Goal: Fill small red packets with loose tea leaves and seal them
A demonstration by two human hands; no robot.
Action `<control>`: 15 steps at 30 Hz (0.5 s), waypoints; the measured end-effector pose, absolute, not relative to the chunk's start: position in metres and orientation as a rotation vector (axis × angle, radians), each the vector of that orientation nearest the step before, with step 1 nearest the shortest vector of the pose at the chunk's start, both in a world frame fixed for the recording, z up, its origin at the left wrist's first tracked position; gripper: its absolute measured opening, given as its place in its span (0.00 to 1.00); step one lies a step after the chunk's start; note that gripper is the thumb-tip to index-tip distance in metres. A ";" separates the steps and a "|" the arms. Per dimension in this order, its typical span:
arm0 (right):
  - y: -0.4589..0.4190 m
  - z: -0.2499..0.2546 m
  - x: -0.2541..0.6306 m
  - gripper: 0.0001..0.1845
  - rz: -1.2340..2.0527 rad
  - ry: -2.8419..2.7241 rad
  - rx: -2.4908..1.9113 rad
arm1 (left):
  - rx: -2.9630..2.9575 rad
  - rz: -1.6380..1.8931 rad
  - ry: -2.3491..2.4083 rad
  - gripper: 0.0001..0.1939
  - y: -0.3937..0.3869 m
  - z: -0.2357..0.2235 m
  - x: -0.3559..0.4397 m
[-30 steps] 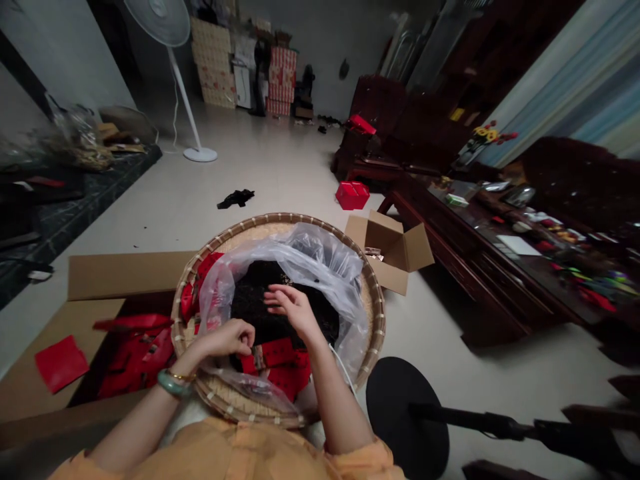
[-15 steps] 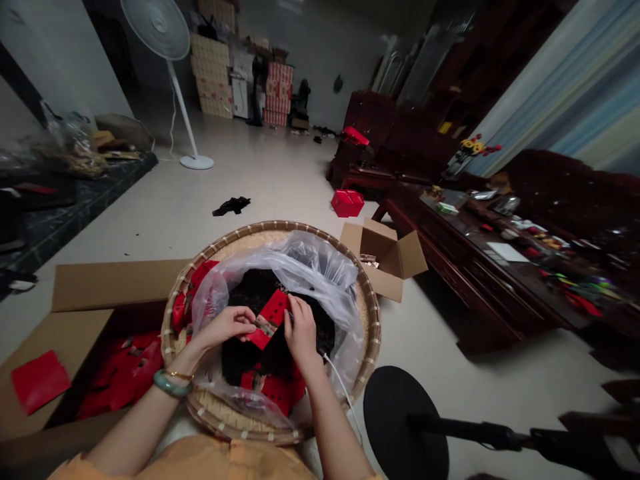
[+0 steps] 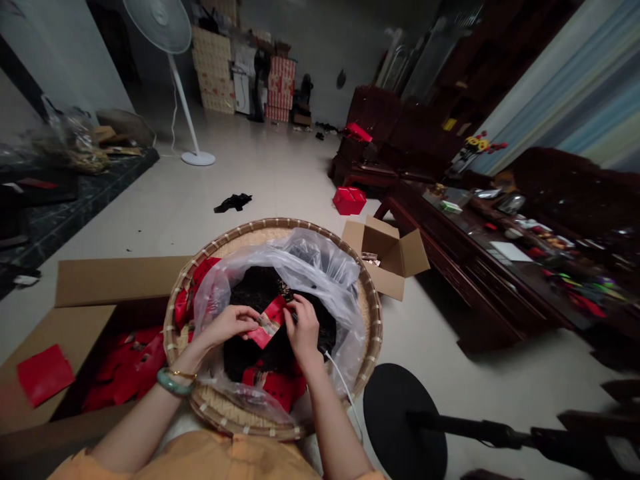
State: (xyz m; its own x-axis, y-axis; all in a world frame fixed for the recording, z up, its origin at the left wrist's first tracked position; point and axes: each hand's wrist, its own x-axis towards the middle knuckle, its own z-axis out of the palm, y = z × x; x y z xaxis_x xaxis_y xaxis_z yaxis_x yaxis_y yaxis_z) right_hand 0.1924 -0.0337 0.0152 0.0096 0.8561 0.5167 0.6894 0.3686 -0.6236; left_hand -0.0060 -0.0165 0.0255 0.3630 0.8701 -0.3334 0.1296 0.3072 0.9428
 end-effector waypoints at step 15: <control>-0.033 0.008 0.190 0.19 0.167 -1.735 -1.345 | 1.177 0.706 1.146 0.12 -0.016 0.030 -0.007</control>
State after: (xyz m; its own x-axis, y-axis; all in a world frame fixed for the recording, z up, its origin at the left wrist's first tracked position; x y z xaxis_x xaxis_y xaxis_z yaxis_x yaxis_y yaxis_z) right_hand 0.1902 -0.0335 0.0080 0.0037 0.8266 0.5627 0.7039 0.3975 -0.5886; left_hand -0.0070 -0.0158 0.0302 0.3114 0.8984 -0.3097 0.1275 0.2835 0.9505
